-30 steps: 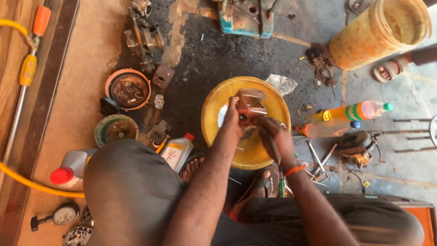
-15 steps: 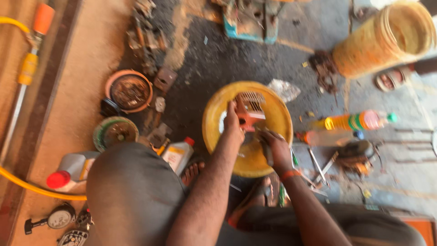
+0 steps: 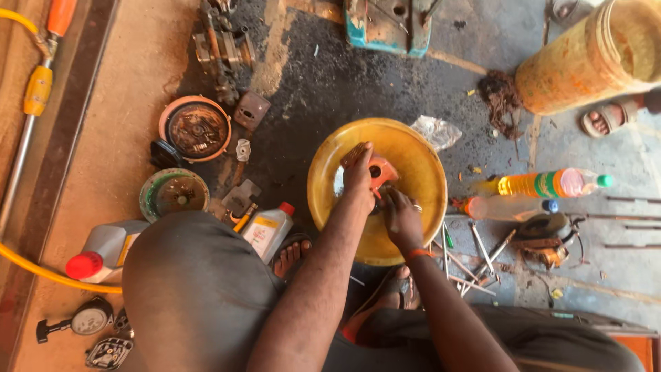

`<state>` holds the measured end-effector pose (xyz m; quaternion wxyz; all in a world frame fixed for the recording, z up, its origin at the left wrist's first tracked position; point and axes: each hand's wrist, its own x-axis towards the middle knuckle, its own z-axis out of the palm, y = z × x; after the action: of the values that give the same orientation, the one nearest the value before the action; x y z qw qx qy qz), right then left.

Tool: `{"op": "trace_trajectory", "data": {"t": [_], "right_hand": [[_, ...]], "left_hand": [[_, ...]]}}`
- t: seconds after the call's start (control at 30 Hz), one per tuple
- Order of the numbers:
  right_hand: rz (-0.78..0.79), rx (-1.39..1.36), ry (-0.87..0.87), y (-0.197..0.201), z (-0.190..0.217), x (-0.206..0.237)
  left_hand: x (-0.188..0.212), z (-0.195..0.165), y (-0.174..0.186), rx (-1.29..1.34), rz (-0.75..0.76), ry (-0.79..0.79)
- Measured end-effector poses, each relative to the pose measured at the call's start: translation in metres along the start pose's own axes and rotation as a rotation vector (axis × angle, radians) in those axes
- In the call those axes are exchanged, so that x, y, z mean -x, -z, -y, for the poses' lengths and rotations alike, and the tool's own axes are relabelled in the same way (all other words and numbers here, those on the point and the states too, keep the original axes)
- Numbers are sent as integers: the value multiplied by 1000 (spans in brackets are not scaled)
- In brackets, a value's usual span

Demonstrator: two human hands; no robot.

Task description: The person scrubs a metal engine part with a brush in a yellow basin filled with liquid. They pour more liquid from a plastic bottle onto the part and continue scrubbing different sides and crevices. The part is repeatedly turned and brushed throughout the clip.

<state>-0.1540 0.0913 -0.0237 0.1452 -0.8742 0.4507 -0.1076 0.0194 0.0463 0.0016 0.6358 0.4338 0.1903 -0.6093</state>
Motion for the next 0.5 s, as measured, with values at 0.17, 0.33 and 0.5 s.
{"op": "trace_trajectory", "data": {"t": [0.17,0.33,0.5], "right_hand": [[472,-100,-342,-46,-9,11],[-134,-883,-455,9,-31,-8],[-295,-672,-280,72,29,-23]], "left_hand": [[3,1,-4,11,20,11],[5,-6,4,4,-57,30],[11,11,-1,73,80,-18]]}}
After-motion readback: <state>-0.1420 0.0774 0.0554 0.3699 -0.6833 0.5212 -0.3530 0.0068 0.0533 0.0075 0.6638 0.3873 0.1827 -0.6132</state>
